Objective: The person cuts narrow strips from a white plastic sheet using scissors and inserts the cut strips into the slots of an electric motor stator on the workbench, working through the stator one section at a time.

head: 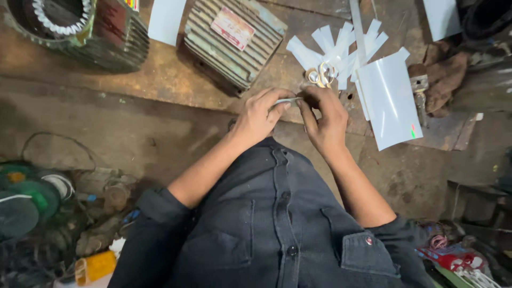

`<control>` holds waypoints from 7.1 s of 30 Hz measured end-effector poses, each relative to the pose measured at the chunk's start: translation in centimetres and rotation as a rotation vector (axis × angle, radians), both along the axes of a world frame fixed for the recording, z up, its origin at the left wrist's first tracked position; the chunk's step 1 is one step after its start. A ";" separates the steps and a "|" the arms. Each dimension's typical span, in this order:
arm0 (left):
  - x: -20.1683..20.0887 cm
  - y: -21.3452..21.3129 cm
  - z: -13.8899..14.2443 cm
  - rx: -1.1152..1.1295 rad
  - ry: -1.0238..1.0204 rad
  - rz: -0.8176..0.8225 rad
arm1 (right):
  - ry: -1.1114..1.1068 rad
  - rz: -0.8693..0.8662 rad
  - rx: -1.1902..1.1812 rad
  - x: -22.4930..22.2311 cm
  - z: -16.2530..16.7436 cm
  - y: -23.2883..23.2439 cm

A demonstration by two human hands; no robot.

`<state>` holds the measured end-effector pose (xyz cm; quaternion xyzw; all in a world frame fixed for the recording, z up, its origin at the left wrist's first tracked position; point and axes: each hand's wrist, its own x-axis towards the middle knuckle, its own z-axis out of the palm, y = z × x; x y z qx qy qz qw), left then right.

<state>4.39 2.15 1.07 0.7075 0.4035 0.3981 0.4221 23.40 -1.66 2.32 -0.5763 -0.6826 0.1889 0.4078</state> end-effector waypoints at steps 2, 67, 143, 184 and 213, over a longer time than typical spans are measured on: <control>-0.8 0.2 0.5 0.011 0.019 0.046 | 0.116 -0.088 -0.197 -1.5 1.7 0.7; 8.7 -4.3 5.6 0.002 0.038 0.033 | 0.142 0.013 -0.201 9.3 4.1 -2.4; 6.7 3.1 -11.8 0.449 0.793 -0.200 | -0.570 -0.022 -0.353 4.1 -9.3 6.7; 7.4 1.5 -14.2 0.606 0.750 -0.163 | -0.449 -0.264 -0.293 4.2 -10.8 3.3; 8.1 6.9 -3.2 0.465 0.512 -0.203 | -0.193 -0.332 -0.017 6.1 -2.8 2.9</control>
